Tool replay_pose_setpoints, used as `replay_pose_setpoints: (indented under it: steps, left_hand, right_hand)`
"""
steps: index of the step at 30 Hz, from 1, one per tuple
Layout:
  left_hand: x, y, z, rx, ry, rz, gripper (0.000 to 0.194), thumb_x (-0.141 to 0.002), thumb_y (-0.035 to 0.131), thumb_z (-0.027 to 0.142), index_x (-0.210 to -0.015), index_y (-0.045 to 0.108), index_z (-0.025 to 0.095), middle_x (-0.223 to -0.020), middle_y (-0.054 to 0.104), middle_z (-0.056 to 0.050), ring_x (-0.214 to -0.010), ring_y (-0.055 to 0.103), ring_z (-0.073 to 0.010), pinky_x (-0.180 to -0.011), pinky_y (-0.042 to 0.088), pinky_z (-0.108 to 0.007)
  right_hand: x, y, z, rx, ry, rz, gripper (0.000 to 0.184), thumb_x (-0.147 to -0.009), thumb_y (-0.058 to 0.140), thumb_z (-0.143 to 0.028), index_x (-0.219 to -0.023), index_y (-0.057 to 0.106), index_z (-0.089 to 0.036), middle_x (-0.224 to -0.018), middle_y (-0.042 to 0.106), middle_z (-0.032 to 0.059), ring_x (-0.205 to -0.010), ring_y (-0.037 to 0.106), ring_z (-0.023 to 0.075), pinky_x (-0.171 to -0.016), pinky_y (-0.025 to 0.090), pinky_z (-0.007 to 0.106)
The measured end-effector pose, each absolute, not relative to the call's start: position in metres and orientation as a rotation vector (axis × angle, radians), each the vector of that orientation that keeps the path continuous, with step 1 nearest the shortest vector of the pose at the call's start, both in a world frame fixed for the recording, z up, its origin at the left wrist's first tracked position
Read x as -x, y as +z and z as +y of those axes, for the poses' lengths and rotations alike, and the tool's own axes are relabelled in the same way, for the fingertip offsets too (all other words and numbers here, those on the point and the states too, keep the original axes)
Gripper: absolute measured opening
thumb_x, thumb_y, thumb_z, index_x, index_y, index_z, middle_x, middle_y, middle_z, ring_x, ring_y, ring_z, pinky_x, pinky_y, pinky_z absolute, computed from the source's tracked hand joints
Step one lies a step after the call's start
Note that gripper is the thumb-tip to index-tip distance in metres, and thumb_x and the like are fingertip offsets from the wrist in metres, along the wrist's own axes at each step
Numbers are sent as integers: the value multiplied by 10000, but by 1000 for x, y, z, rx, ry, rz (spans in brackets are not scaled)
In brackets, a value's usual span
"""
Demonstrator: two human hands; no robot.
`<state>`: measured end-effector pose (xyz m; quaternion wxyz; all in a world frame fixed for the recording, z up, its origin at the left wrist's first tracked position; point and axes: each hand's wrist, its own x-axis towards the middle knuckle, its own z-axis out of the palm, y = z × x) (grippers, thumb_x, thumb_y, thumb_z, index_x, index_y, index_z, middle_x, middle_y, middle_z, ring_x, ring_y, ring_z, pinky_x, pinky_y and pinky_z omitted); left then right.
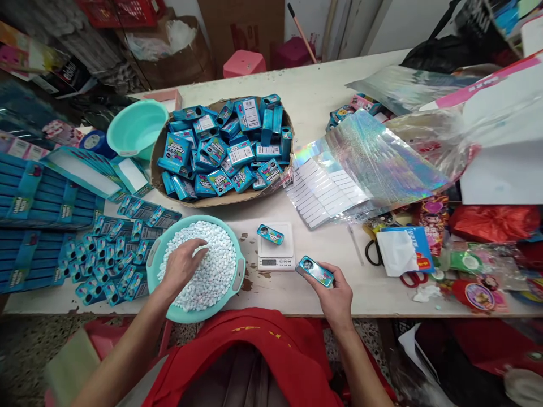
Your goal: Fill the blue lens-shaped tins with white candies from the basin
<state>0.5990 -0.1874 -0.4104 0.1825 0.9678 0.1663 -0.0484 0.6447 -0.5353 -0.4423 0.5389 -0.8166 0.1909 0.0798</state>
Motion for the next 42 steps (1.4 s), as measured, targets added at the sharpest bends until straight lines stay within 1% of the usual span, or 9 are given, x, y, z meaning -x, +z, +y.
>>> replay_pose_setpoints:
  steps: [5,9,13,18,25,28,32,36,42]
  left_hand:
    - [-667,-428,-271,-2698,-221,-160,321,-816,537,154,-1129,563,220,-1163,604,-94,-1114,544,-231,-940,444,-388]
    - [-703,-431,-283,-2644,-421,-344,208,-856,511,207,-1051,579,179,-1023,631,-104,-954,590,-224,-787,473,-338]
    - [-672,-381,-207,-2486,-8,181,311,-799,622,369,-1050,580,190,-1010,641,-94,-901,593,-218,-742,459,-315]
    - [-633,-335,-65,-2557,484,1103,386,-797,585,322,-1155,541,183,-1051,631,-96,-975,585,-258,-819,430,-347]
    - [-652,-407,32,-2649,-58,1405,359,-797,542,317,-1104,572,133,-1109,617,-175,-1061,568,-315,-839,430,-378]
    - [-652,-429,38,-2647,-183,1380,347,-781,568,322,-1065,612,127,-1163,592,-198,-1104,543,-337,-875,436,-414]
    - [-639,-432,32,-2693,-32,1323,356,-816,523,313,-1103,607,120,-1183,575,-196,-1163,495,-345,-955,398,-469]
    - [-613,-430,-20,-2657,290,1096,331,-858,469,365,-1080,607,162,-1085,617,-119,-1040,562,-265,-944,422,-403]
    - [-582,-454,-147,-2560,-80,656,349,-880,434,399,-1114,567,177,-1128,602,-109,-1091,538,-253,-957,404,-383]
  right_hand:
    - [-649,-432,-530,2049,246,489,548,-463,768,-524,-875,670,-177,-864,703,67,-808,627,262,-704,505,351]
    - [-662,-427,-515,2134,308,458,573,-447,752,-578,-874,682,-203,-858,705,74,-780,623,291,-653,503,377]
    - [-676,-432,-484,2080,343,413,603,-426,751,-610,-883,669,-225,-871,701,73,-803,627,314,-665,518,405]
    - [-689,-457,-450,1998,378,305,624,-427,739,-628,-890,653,-218,-932,693,78,-897,626,342,-782,512,451]
    - [-687,-476,-458,2004,278,128,743,-564,714,-596,-1179,544,-215,-1310,541,106,-1181,509,355,-1004,388,528]
    - [-691,-467,-469,1970,199,190,621,-655,677,-556,-1144,557,-194,-1269,561,121,-1120,557,304,-982,417,502]
    - [-702,-462,-479,1984,79,218,493,-738,623,-520,-1082,585,-169,-1128,625,123,-1033,600,252,-918,465,453]
    - [-702,-473,-491,1960,25,246,450,-774,592,-511,-1060,587,-163,-1071,641,113,-1012,602,222,-900,473,424]
    - [-679,-488,-508,1915,46,299,439,-788,581,-514,-1059,583,-168,-1075,636,109,-977,599,204,-882,473,413]
